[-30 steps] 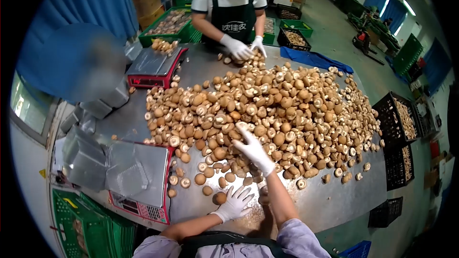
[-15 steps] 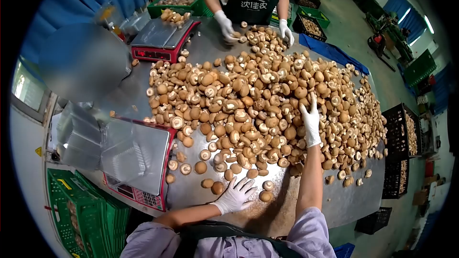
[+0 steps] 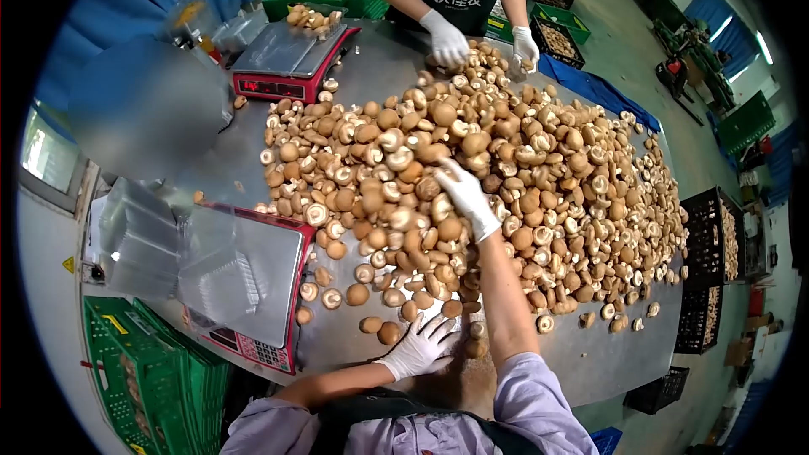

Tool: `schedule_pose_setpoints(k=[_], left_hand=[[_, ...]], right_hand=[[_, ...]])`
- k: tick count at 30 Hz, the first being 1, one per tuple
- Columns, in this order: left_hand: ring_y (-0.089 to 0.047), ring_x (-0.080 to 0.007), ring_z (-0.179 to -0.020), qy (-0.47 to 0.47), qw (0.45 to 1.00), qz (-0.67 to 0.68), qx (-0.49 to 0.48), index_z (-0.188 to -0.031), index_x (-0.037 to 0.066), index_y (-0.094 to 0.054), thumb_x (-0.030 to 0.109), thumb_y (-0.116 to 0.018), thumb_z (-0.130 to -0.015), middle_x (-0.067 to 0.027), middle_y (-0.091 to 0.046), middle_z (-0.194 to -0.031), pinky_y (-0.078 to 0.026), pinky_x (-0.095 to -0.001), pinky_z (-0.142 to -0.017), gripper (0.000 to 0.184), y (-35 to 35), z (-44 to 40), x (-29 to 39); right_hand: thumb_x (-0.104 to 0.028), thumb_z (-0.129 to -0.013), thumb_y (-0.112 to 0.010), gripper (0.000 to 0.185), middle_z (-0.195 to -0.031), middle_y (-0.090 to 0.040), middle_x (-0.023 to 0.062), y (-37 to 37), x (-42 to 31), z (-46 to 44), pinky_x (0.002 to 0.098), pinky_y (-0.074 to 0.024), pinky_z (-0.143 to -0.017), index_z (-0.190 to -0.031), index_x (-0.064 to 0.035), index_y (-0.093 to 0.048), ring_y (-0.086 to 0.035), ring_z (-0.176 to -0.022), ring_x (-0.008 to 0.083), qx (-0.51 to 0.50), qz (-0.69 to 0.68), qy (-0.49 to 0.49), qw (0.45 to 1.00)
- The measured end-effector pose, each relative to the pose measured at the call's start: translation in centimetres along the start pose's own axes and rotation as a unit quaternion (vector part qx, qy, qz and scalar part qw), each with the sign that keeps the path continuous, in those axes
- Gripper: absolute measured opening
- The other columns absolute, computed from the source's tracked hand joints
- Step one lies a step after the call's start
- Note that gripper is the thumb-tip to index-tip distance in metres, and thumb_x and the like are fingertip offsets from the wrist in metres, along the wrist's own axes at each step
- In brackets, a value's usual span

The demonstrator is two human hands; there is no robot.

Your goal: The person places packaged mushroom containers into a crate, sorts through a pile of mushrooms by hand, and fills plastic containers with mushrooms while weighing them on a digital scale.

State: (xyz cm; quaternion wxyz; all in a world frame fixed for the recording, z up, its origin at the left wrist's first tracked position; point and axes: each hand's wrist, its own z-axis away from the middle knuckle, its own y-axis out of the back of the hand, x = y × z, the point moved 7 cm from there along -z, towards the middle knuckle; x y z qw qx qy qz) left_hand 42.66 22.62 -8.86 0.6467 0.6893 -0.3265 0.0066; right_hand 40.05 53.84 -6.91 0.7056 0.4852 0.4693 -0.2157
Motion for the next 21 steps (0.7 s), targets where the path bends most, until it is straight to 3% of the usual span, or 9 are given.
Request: schedule_pose_setpoints(k=[3, 7, 10, 12, 13, 15, 18, 20, 21], left_hand=[[-0.044, -0.0333, -0.12, -0.009, 1.0, 0.006, 0.001, -0.121, 0.01, -0.056, 0.046, -0.061, -0.08, -0.015, -0.051, -0.128, -0.03, -0.0605, -0.099, 0.055, -1.0, 0.3, -0.2], [-0.044, -0.0346, -0.119, -0.004, 1.0, -0.005, -0.002, -0.121, 0.009, -0.056, 0.047, -0.059, -0.081, -0.016, -0.051, -0.126, -0.029, -0.0617, -0.099, 0.056, -1.0, 0.5, 0.0], [-0.044, -0.0343, -0.118, -0.011, 1.0, -0.01, -0.01, -0.123, 0.011, -0.056, 0.046, -0.058, -0.082, -0.0158, -0.051, -0.127, -0.029, -0.0616, -0.099, 0.053, -1.3, 0.5, -0.1], [-0.042, -0.0328, -0.121, -0.009, 1.0, -0.004, -0.003, -0.124, 0.011, -0.054, 0.044, -0.06, -0.081, -0.0146, -0.047, -0.133, -0.029, -0.0591, -0.101, 0.054, -0.9, 0.6, 0.0], [-0.041, -0.0325, -0.121, -0.014, 1.0, -0.005, -0.008, -0.125, 0.011, -0.054, 0.043, -0.06, -0.08, -0.0143, -0.046, -0.134, -0.029, -0.058, -0.101, 0.055, -0.8, 0.5, 0.0], [-0.04, -0.0319, -0.123, -0.011, 0.999, -0.011, -0.028, -0.127, 0.012, -0.052, 0.043, -0.062, -0.078, -0.0137, -0.045, -0.135, -0.03, -0.0554, -0.102, 0.058, -0.4, 0.6, 0.1], [-0.038, -0.0318, -0.124, -0.018, 0.999, -0.028, -0.016, -0.128, 0.013, -0.05, 0.043, -0.061, -0.079, -0.0134, -0.043, -0.136, -0.03, -0.0571, -0.1, 0.059, -0.2, 0.6, 0.2], [-0.044, -0.0305, -0.119, -0.026, 0.999, -0.038, 0.016, -0.124, 0.011, -0.054, 0.038, -0.061, -0.081, -0.0129, -0.05, -0.129, -0.034, -0.0528, -0.099, 0.051, 0.1, 0.8, 0.1], [-0.048, -0.0294, -0.115, -0.057, 0.997, 0.012, 0.057, -0.121, 0.009, -0.056, 0.033, -0.062, -0.08, -0.0123, -0.053, -0.124, -0.037, -0.0489, -0.097, 0.048, -0.4, 1.0, -0.1]], right_hand=[[-0.052, -0.085, -0.058, 0.055, -0.134, -0.048, 0.0251, -3.5, -1.8, 0.9, 0.0413, -0.0312, -0.108, -0.129, -0.0195, -0.056, -0.043, -0.128, 0.0374, -0.053, 0.059, 0.009, 0.997], [-0.052, -0.087, -0.055, 0.057, -0.141, -0.039, 0.0273, -5.4, -3.3, 2.6, 0.0419, -0.0293, -0.109, -0.129, -0.0144, -0.055, -0.039, -0.131, 0.0398, 0.0, 0.054, 0.048, 0.997], [-0.051, -0.088, -0.052, 0.056, -0.141, -0.044, 0.019, -4.0, -4.8, 4.6, 0.04, -0.0325, -0.108, -0.13, -0.0132, -0.054, -0.043, -0.129, 0.0346, -0.047, 0.0, 0.037, 0.998], [-0.046, -0.088, -0.052, 0.051, -0.129, -0.057, 0.0129, -1.3, -5.2, 5.1, 0.039, -0.0414, -0.101, -0.125, -0.0116, -0.058, -0.051, -0.122, 0.0277, 0.012, 0.162, 0.05, 0.986], [-0.041, -0.086, -0.055, 0.044, -0.125, -0.059, 0.0122, 0.2, -4.9, 5.4, 0.0385, -0.0445, -0.097, -0.118, -0.0113, -0.062, -0.053, -0.119, 0.0287, 0.11, 0.25, 0.128, 0.953], [-0.033, -0.082, -0.064, 0.039, -0.124, -0.059, 0.012, 3.4, -4.1, 6.3, 0.0376, -0.0433, -0.098, -0.113, -0.009, -0.064, -0.052, -0.115, 0.0311, 0.149, 0.195, 0.115, 0.963], [-0.038, -0.08, -0.065, 0.047, -0.13, -0.052, 0.02, 4.6, -3.7, 10.7, 0.0417, -0.0409, -0.1, -0.117, -0.0091, -0.062, -0.048, -0.118, 0.0364, 0.19, 0.265, 0.067, 0.943], [-0.042, -0.08, -0.064, 0.051, -0.133, -0.047, 0.0247, 2.4, -1.4, 13.6, 0.0459, -0.0373, -0.102, -0.119, -0.01, -0.061, -0.045, -0.12, 0.04, 0.14, 0.298, 0.054, 0.943], [-0.044, -0.08, -0.063, 0.052, -0.135, -0.045, 0.0254, 0.9, -1.3, 15.3, 0.0488, -0.0336, -0.104, -0.119, -0.0111, -0.061, -0.044, -0.121, 0.0407, 0.152, 0.395, 0.11, 0.9]])
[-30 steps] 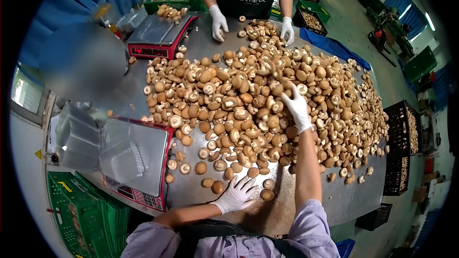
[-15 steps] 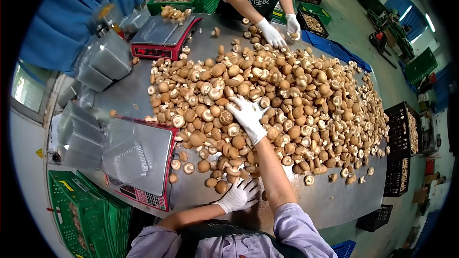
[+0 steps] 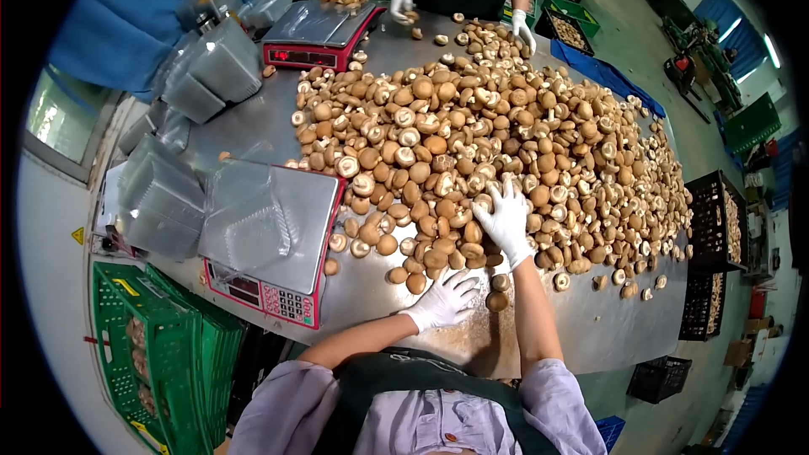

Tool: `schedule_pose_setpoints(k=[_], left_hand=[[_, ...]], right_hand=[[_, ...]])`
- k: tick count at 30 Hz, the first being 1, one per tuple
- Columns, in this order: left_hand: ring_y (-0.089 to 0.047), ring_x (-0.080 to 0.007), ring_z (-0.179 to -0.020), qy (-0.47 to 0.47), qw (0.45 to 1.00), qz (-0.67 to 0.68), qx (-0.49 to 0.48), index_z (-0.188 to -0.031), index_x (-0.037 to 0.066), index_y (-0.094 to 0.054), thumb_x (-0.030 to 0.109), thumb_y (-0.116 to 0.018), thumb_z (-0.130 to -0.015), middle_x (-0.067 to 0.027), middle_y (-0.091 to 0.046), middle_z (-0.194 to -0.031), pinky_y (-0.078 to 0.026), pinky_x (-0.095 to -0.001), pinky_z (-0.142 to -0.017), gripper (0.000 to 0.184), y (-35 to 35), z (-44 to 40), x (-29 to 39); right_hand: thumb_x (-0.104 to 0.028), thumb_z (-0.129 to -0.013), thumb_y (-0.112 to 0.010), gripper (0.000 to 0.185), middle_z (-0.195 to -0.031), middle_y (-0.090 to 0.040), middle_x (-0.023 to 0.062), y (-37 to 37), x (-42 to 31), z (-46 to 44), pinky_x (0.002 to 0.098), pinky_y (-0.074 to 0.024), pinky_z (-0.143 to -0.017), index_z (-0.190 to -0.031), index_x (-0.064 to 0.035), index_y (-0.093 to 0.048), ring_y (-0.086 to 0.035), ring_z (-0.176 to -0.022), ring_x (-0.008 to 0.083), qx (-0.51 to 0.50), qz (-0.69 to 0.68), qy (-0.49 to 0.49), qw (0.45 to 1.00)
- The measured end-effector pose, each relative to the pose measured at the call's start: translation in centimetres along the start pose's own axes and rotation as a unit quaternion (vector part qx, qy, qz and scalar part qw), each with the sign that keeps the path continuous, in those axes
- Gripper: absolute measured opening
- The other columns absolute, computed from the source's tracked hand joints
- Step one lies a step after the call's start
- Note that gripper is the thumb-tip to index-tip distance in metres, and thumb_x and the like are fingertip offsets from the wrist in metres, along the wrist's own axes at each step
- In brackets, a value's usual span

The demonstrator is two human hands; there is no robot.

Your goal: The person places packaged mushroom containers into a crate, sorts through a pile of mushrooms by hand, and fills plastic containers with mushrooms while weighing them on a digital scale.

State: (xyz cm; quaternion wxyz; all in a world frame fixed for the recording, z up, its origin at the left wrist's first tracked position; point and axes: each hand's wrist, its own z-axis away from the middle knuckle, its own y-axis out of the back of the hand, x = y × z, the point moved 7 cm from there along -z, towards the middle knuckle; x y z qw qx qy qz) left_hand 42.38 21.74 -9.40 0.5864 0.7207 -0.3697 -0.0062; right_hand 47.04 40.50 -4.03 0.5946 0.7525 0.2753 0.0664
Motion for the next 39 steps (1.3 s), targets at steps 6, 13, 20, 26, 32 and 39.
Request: schedule_pose_setpoints(k=[6, 13, 20, 26, 32, 39], left_hand=[[-0.063, -0.024, -0.081, -0.169, 0.964, -0.008, 0.206, -0.085, 0.002, -0.068, 0.014, -0.064, -0.075, -0.0147, -0.063, -0.106, -0.052, -0.0338, -0.067, 0.016, 7.8, 1.0, 2.0], [-0.036, -0.0368, -0.13, 0.15, 0.986, -0.033, 0.058, -0.133, 0.011, -0.049, 0.04, -0.067, -0.078, -0.0193, -0.036, -0.143, -0.027, -0.0485, -0.108, 0.066, 7.2, 1.6, -8.0], [-0.046, -0.0358, -0.121, 0.117, 0.989, -0.01, 0.091, -0.123, 0.007, -0.055, 0.024, -0.068, -0.076, -0.0161, -0.051, -0.126, -0.034, -0.0467, -0.103, 0.051, 8.1, 6.7, -4.0], [-0.048, -0.0309, -0.119, 0.242, 0.958, -0.06, 0.141, -0.127, 0.008, -0.052, 0.031, -0.065, -0.078, -0.0145, -0.052, -0.128, -0.032, -0.0467, -0.102, 0.056, 8.9, 11.2, -5.1], [-0.048, -0.0324, -0.118, 0.271, 0.941, -0.066, 0.194, -0.128, 0.005, -0.051, 0.016, -0.069, -0.078, -0.016, -0.051, -0.131, -0.036, -0.0414, -0.101, 0.054, 11.4, 13.8, -6.5], [-0.052, -0.0277, -0.113, 0.054, 0.998, 0.004, 0.044, -0.115, 0.008, -0.059, 0.028, -0.066, -0.079, -0.012, -0.057, -0.12, -0.037, -0.046, -0.098, 0.042, 7.6, 7.1, -0.5]], right_hand=[[-0.042, -0.079, -0.063, 0.043, -0.135, -0.046, 0.0203, 2.2, -1.1, 4.7, 0.0499, -0.0326, -0.103, -0.11, -0.0118, -0.064, -0.043, -0.121, 0.0393, -0.048, -0.062, -0.011, 0.997], [-0.021, -0.075, -0.071, 0.055, -0.141, -0.039, 0.0214, 2.8, -3.6, 13.3, 0.0476, -0.037, -0.101, -0.126, -0.0131, -0.055, -0.043, -0.124, 0.0402, 0.035, -0.108, 0.012, 0.993], [-0.018, -0.074, -0.073, 0.065, -0.139, -0.042, 0.0243, 3.8, -1.1, 19.6, 0.0462, -0.041, -0.097, -0.132, -0.0043, -0.048, -0.048, -0.121, 0.0404, 0.111, -0.124, -0.068, 0.984], [-0.011, -0.071, -0.074, 0.063, -0.134, -0.048, 0.0218, 4.7, -0.2, 21.9, 0.0465, -0.0399, -0.1, -0.128, -0.0025, -0.05, -0.049, -0.118, 0.0408, 0.108, -0.131, -0.063, 0.983], [-0.002, -0.072, -0.07, 0.044, -0.116, -0.061, 0.0174, 5.4, 0.7, 23.7, 0.041, -0.0447, -0.095, -0.115, -0.0032, -0.06, -0.056, -0.108, 0.0349, 0.151, -0.124, -0.1, 0.976], [-0.009, -0.07, -0.075, 0.042, -0.1, -0.065, 0.0108, 6.5, -2.0, 23.5, 0.0381, -0.0477, -0.083, -0.11, -0.0077, -0.063, -0.057, -0.093, 0.03, 0.125, -0.189, -0.137, 0.964]])
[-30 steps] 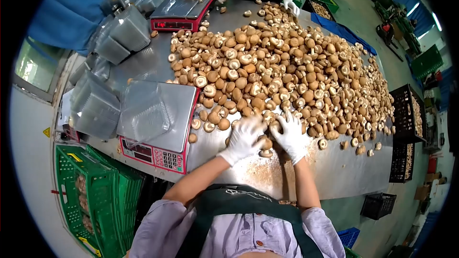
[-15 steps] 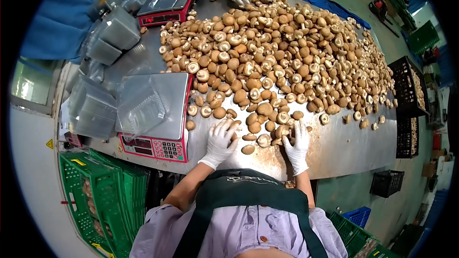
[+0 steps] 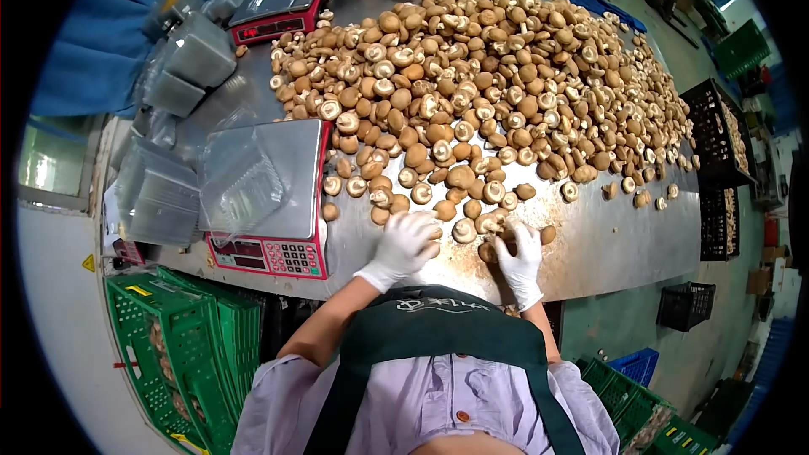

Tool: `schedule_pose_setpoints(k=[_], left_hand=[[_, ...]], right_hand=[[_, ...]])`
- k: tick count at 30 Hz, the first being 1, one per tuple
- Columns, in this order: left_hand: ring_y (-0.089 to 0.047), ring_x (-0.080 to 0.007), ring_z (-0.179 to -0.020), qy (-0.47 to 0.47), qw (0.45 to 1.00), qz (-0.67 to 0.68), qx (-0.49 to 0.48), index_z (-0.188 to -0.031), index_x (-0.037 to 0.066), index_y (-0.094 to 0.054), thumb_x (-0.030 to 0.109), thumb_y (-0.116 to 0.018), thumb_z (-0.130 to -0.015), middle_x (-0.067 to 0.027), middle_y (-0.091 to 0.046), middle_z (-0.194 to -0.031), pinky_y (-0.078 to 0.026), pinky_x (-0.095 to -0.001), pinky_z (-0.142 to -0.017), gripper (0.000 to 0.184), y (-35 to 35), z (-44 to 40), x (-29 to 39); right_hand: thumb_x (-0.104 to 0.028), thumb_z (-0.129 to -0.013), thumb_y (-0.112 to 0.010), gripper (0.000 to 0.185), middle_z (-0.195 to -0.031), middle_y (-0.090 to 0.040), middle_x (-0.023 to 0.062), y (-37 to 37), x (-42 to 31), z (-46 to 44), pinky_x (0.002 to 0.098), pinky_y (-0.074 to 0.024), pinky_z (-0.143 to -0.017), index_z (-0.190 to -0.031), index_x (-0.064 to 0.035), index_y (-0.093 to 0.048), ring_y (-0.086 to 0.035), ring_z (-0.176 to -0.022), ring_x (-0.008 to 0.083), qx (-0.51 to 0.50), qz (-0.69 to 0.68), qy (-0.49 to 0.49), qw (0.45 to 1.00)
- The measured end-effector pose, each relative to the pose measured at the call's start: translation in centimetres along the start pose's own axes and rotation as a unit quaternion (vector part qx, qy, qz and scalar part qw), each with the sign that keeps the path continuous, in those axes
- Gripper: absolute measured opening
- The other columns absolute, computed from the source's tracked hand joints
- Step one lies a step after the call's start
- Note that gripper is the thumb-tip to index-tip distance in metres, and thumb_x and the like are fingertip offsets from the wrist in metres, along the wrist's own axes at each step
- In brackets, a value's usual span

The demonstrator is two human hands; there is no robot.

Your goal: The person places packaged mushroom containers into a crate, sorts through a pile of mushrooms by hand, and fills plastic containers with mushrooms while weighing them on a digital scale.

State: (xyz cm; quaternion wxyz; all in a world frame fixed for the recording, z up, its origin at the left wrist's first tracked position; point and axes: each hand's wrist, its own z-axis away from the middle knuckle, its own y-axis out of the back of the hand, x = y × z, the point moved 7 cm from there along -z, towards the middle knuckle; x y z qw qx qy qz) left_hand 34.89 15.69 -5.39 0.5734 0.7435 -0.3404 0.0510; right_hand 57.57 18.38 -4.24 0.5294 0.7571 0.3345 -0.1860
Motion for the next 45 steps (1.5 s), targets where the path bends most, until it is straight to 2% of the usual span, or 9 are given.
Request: schedule_pose_setpoints(k=[7, 13, 17, 24, 28, 33, 36, 40, 45], left_hand=[[-0.05, -0.0238, -0.108, -0.042, 0.981, -0.168, -0.083, -0.113, 0.01, -0.059, 0.035, -0.069, -0.072, -0.0066, -0.057, -0.108, -0.036, -0.0453, -0.092, 0.049, -7.0, -3.8, 3.0], [-0.057, -0.021, -0.092, 0.103, 0.979, 0.174, 0.028, -0.108, 0.008, -0.06, 0.02, -0.062, -0.079, -0.0049, -0.06, -0.097, -0.044, -0.0327, -0.083, 0.031, -1.4, -3.8, 1.5], [-0.056, -0.0181, -0.099, 0.372, 0.596, 0.711, -0.003, -0.114, 0.004, -0.057, 0.011, -0.049, -0.08, -0.0077, -0.058, -0.111, -0.046, -0.0318, -0.087, 0.036, -2.4, -1.2, -1.1], [-0.059, -0.0307, -0.088, 0.344, 0.328, 0.88, -0.016, -0.107, 0.002, -0.058, 0.029, -0.049, -0.093, -0.0181, -0.057, -0.11, -0.05, -0.0411, -0.08, 0.031, -6.3, 2.2, -2.3], [-0.061, -0.0265, -0.085, 0.431, 0.494, 0.735, -0.176, -0.13, 0.0, -0.048, 0.028, -0.048, -0.095, -0.0189, -0.057, -0.114, -0.053, -0.0314, -0.071, 0.044, -4.9, 2.0, 1.0], [-0.05, -0.0315, -0.122, 0.313, 0.349, 0.856, -0.22, -0.146, 0.005, -0.02, 0.009, -0.061, -0.082, -0.0191, -0.043, -0.138, -0.056, -0.0352, -0.083, 0.076, -4.6, 0.6, 4.5], [-0.057, -0.0332, -0.113, 0.369, 0.387, 0.825, -0.183, -0.143, 0.006, -0.026, 0.01, -0.064, -0.08, -0.0214, -0.045, -0.135, -0.057, -0.0377, -0.08, 0.073, -6.0, 1.3, 2.5], [-0.056, -0.0371, -0.112, 0.391, 0.387, 0.822, -0.147, -0.141, 0.008, -0.029, 0.019, -0.06, -0.087, -0.0228, -0.047, -0.134, -0.058, -0.04, -0.076, 0.064, -5.9, 1.1, 2.0], [-0.052, -0.0379, -0.119, 0.415, 0.398, 0.807, -0.132, -0.119, 0.009, -0.048, 0.035, -0.054, -0.093, -0.0185, -0.054, -0.12, -0.056, -0.0468, -0.081, 0.037, -7.0, 2.2, 1.5]], right_hand=[[-0.013, -0.07, -0.076, 0.031, -0.097, -0.066, 0.0077, -1.7, 1.3, 0.5, 0.0389, -0.0459, -0.083, -0.099, -0.0099, -0.066, -0.056, -0.093, 0.029, -0.006, 0.092, 0.042, 0.995], [-0.014, -0.072, -0.075, 0.021, -0.091, -0.063, 0.0099, -1.0, 1.5, -0.2, 0.0369, -0.0465, -0.08, -0.092, -0.0114, -0.068, -0.058, -0.091, 0.0278, -0.04, 0.102, 0.044, 0.993], [-0.013, -0.072, -0.075, 0.021, -0.089, -0.06, 0.0099, -1.9, 1.6, -0.9, 0.0371, -0.0463, -0.078, -0.092, -0.0124, -0.069, -0.057, -0.089, 0.0279, -0.061, 0.08, 0.01, 0.995], [-0.014, -0.071, -0.073, 0.016, -0.091, -0.061, 0.0102, -3.1, -0.7, -1.8, 0.0371, -0.0481, -0.074, -0.087, -0.0125, -0.069, -0.059, -0.085, 0.0278, -0.145, 0.062, 0.025, 0.987], [-0.008, -0.07, -0.072, 0.017, -0.085, -0.063, 0.0092, -1.7, -2.2, -2.2, 0.0348, -0.0498, -0.074, -0.086, -0.0111, -0.068, -0.06, -0.082, 0.0264, -0.093, 0.015, 0.024, 0.995], [-0.012, -0.072, -0.073, 0.019, -0.093, -0.067, 0.0041, 1.3, -5.9, -2.3, 0.0339, -0.0492, -0.08, -0.09, -0.0125, -0.068, -0.06, -0.092, 0.0229, -0.181, -0.081, 0.073, 0.977], [-0.016, -0.074, -0.073, 0.027, -0.098, -0.067, 0.0082, 1.8, -3.7, -2.0, 0.0369, -0.0452, -0.091, -0.099, -0.0111, -0.068, -0.058, -0.098, 0.0263, -0.222, -0.083, -0.005, 0.971], [-0.004, -0.07, -0.07, 0.038, -0.103, -0.064, 0.0114, 3.6, 4.2, -2.0, 0.0386, -0.0467, -0.088, -0.107, -0.0081, -0.065, -0.058, -0.097, 0.0308, -0.027, 0.241, -0.049, 0.969], [-0.006, -0.074, -0.069, 0.036, -0.097, -0.068, 0.012, 3.3, 9.0, -0.3, 0.0351, -0.0525, -0.078, -0.11, -0.0064, -0.064, -0.064, -0.084, 0.028, -0.032, 0.087, -0.124, 0.988]])
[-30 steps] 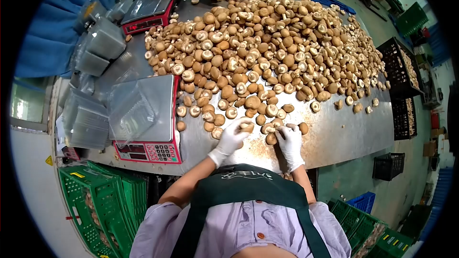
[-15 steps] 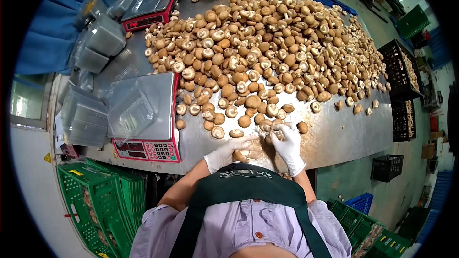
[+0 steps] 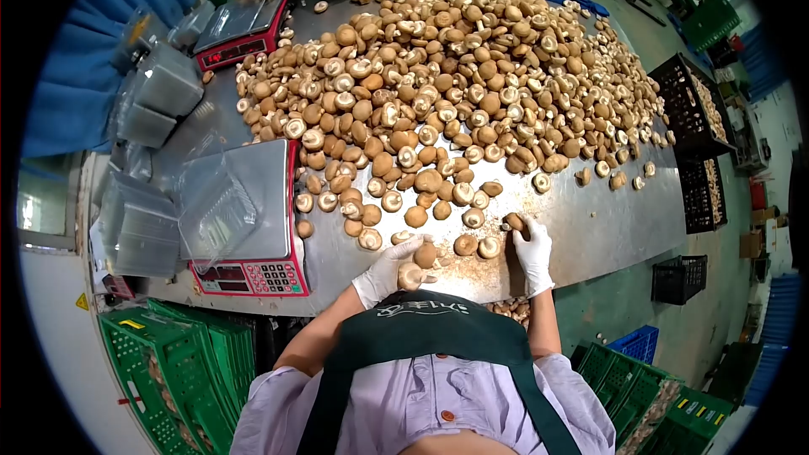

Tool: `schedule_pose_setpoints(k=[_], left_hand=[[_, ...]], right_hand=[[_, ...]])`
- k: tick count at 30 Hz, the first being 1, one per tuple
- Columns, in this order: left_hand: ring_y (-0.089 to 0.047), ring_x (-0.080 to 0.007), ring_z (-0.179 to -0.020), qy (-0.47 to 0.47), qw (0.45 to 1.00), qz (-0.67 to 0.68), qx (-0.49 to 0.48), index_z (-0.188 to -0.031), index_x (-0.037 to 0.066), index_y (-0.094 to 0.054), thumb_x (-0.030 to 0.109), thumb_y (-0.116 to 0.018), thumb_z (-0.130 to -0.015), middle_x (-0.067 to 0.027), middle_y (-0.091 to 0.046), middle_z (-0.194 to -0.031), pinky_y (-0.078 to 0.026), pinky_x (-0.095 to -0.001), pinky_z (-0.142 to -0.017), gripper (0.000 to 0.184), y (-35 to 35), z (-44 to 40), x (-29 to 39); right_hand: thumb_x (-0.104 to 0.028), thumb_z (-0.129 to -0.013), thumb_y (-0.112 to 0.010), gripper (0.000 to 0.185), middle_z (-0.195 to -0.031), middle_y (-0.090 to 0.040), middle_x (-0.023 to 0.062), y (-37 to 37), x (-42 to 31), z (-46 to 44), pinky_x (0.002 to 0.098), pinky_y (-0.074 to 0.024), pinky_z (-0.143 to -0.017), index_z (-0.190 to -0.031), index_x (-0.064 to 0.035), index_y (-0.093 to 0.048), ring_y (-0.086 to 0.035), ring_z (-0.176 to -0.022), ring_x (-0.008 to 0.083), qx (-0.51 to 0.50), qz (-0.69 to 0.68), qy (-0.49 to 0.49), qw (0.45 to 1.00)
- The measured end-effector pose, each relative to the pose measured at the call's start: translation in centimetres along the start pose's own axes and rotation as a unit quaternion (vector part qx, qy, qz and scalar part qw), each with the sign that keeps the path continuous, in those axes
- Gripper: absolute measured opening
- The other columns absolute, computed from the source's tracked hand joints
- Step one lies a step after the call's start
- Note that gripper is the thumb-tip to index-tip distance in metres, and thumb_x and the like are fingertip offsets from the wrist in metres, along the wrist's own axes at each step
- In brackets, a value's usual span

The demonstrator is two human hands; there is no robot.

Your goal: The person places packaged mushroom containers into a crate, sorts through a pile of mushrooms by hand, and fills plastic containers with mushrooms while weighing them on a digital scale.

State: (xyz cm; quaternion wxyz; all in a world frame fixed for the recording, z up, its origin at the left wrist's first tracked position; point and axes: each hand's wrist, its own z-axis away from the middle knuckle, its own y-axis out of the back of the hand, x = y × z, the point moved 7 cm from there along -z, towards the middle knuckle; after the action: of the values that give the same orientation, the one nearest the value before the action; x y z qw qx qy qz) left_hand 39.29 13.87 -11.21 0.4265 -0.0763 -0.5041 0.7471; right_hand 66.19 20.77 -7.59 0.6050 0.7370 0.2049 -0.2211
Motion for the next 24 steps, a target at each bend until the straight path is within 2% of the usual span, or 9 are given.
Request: schedule_pose_setpoints(k=[3, 4, 7, 9, 13, 16, 22, 23, 24], left_hand=[[-0.057, -0.0256, -0.112, 0.046, 0.995, -0.028, -0.084, -0.126, 0.009, -0.049, 0.046, -0.046, -0.096, -0.0133, -0.056, -0.121, -0.055, -0.0406, -0.078, 0.048, 0.6, -0.9, -1.2], [-0.053, -0.0323, -0.116, 0.063, 0.993, -0.081, -0.063, -0.119, 0.006, -0.048, 0.057, -0.04, -0.094, -0.0143, -0.054, -0.122, -0.056, -0.0454, -0.081, 0.057, 0.7, -1.0, -1.6], [-0.055, -0.0312, -0.115, 0.081, 0.994, -0.062, -0.041, -0.12, 0.004, -0.048, 0.061, -0.039, -0.093, -0.0139, -0.052, -0.124, -0.057, -0.0426, -0.077, 0.064, -1.1, -0.6, -1.7], [-0.058, -0.0303, -0.11, 0.097, 0.99, -0.043, -0.088, -0.125, 0.001, -0.047, 0.058, -0.041, -0.093, -0.0168, -0.054, -0.122, -0.059, -0.0406, -0.073, 0.065, -0.2, -1.1, -2.1], [-0.06, -0.0343, -0.106, 0.087, 0.996, -0.02, -0.028, -0.119, 0.0, -0.052, 0.044, -0.044, -0.095, -0.024, -0.057, -0.113, -0.059, -0.0439, -0.073, 0.05, 1.7, -1.4, -2.4], [-0.059, -0.037, -0.106, 0.065, 0.994, 0.085, -0.01, -0.125, 0.0, -0.049, 0.04, -0.042, -0.095, -0.0213, -0.056, -0.119, -0.059, -0.0423, -0.073, 0.05, 2.0, -1.3, -1.9], [-0.061, -0.0339, -0.102, 0.046, 0.985, 0.124, -0.115, -0.143, 0.005, -0.031, 0.037, -0.042, -0.091, -0.0204, -0.052, -0.127, -0.06, -0.04, -0.069, 0.062, -0.8, -0.3, -0.3], [-0.063, -0.0319, -0.098, 0.041, 0.975, 0.138, -0.167, -0.145, 0.005, -0.028, 0.037, -0.044, -0.089, -0.0205, -0.051, -0.128, -0.06, -0.0397, -0.068, 0.066, -1.5, -0.1, -0.2], [-0.066, -0.0276, -0.087, 0.043, 0.989, 0.093, -0.103, -0.145, 0.004, -0.026, 0.037, -0.05, -0.086, -0.0194, -0.052, -0.127, -0.06, -0.0377, -0.063, 0.073, -1.0, 0.0, -0.3]], right_hand=[[-0.009, -0.078, -0.068, 0.035, -0.099, -0.07, 0.0089, -0.4, -2.6, 0.8, 0.0307, -0.0521, -0.08, -0.112, -0.0055, -0.064, -0.066, -0.088, 0.0195, -0.111, -0.21, -0.11, 0.965], [-0.012, -0.078, -0.069, 0.039, -0.102, -0.069, 0.0084, -0.6, -4.7, 1.2, 0.0288, -0.0512, -0.082, -0.116, -0.0071, -0.063, -0.064, -0.093, 0.0147, -0.183, -0.226, -0.124, 0.949], [-0.02, -0.076, -0.074, 0.045, -0.103, -0.068, 0.0126, -0.1, -12.0, 1.6, 0.0314, -0.0502, -0.085, -0.119, -0.0104, -0.063, -0.065, -0.095, 0.0206, -0.294, -0.245, 0.051, 0.922], [-0.019, -0.076, -0.074, 0.043, -0.107, -0.066, 0.0138, -1.8, -11.3, 0.8, 0.033, -0.0495, -0.085, -0.116, -0.0098, -0.063, -0.064, -0.096, 0.026, -0.273, -0.21, 0.006, 0.939], [-0.013, -0.074, -0.07, 0.041, -0.095, -0.065, 0.0109, -3.3, -11.6, -3.2, 0.0384, -0.0501, -0.077, -0.113, -0.0087, -0.061, -0.061, -0.088, 0.0308, -0.037, -0.06, 0.146, 0.987], [-0.017, -0.073, -0.072, 0.044, -0.092, -0.063, 0.0122, -5.6, -11.7, -3.8, 0.039, -0.0498, -0.076, -0.115, -0.0084, -0.06, -0.06, -0.089, 0.0313, -0.026, 0.068, 0.199, 0.977], [-0.032, -0.077, -0.073, 0.048, -0.091, -0.065, 0.0113, -4.9, -11.3, -2.3, 0.0339, -0.0501, -0.076, -0.119, -0.0119, -0.062, -0.063, -0.085, 0.0224, -0.261, -0.175, -0.061, 0.947], [-0.037, -0.077, -0.073, 0.049, -0.1, -0.066, 0.0114, -4.4, -12.4, -1.4, 0.0318, -0.0499, -0.081, -0.12, -0.0151, -0.063, -0.063, -0.089, 0.0198, -0.312, -0.218, -0.034, 0.924], [-0.038, -0.078, -0.073, 0.048, -0.101, -0.066, 0.0115, -3.8, -13.2, -0.5, 0.0313, -0.0497, -0.082, -0.12, -0.016, -0.063, -0.063, -0.09, 0.0189, -0.351, -0.209, 0.016, 0.913]])
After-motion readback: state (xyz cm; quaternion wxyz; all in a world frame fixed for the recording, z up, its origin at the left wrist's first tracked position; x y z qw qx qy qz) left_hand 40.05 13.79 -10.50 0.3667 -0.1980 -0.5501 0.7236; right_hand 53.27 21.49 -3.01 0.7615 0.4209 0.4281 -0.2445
